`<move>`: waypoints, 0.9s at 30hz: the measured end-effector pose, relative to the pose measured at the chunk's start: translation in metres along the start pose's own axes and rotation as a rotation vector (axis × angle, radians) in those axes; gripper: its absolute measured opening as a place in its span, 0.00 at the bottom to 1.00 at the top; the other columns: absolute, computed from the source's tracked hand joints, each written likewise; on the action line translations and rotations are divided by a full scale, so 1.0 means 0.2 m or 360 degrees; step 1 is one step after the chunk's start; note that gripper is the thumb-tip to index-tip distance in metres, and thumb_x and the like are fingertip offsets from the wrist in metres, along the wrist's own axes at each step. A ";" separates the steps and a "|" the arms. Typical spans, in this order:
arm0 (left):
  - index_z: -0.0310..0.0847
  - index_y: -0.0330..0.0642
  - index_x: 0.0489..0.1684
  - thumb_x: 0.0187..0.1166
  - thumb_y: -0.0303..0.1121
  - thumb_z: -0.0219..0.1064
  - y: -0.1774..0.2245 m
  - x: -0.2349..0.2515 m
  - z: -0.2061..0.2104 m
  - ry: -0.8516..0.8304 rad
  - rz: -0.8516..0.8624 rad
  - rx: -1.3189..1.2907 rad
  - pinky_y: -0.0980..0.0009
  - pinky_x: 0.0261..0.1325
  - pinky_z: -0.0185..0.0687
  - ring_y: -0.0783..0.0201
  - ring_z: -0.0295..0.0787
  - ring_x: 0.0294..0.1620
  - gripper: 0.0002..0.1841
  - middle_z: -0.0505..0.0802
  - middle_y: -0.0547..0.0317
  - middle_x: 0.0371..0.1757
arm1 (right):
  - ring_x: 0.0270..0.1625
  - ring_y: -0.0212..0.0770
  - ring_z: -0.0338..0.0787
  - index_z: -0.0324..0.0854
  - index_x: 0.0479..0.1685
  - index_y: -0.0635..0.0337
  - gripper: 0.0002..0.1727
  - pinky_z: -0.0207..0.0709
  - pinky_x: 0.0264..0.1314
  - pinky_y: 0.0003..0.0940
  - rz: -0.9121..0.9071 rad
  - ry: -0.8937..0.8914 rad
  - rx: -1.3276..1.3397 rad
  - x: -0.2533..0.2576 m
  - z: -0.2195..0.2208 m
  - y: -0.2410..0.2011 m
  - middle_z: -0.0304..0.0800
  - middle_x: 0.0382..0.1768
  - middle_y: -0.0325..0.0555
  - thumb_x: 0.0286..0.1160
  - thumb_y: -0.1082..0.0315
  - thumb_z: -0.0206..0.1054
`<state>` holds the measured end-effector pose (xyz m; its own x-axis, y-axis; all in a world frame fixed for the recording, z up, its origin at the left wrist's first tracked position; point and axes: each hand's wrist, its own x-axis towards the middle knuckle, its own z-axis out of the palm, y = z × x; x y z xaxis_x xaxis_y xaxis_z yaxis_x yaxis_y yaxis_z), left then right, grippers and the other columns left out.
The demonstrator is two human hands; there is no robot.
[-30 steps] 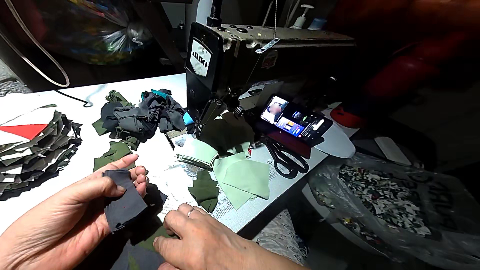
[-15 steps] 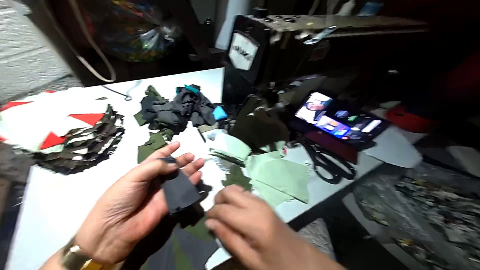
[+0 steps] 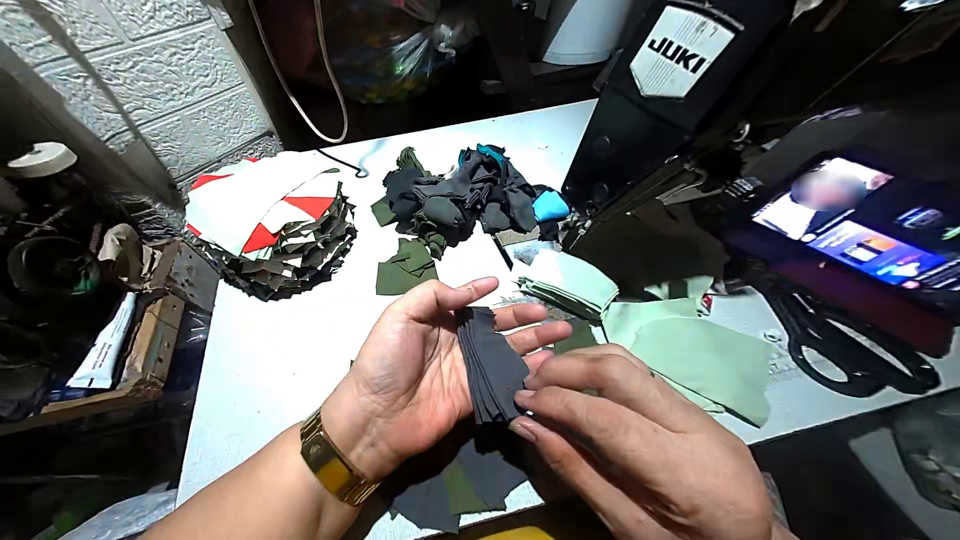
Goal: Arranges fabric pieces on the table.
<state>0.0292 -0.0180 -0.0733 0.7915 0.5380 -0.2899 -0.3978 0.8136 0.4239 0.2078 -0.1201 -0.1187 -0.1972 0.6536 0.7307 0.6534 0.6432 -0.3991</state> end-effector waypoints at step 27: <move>0.67 0.43 0.81 0.88 0.44 0.51 -0.01 0.01 0.00 0.0122 -0.0055 0.0042 0.57 0.64 0.86 0.47 0.90 0.64 0.26 0.87 0.37 0.67 | 0.58 0.32 0.84 0.89 0.47 0.57 0.08 0.80 0.59 0.25 0.0011 -0.0106 0.0027 0.00 0.00 0.02 0.86 0.49 0.39 0.81 0.66 0.66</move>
<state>0.0312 -0.0192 -0.0736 0.7664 0.5256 -0.3692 -0.3574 0.8265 0.4348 0.2101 -0.1169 -0.1204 -0.2414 0.6830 0.6894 0.6425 0.6448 -0.4139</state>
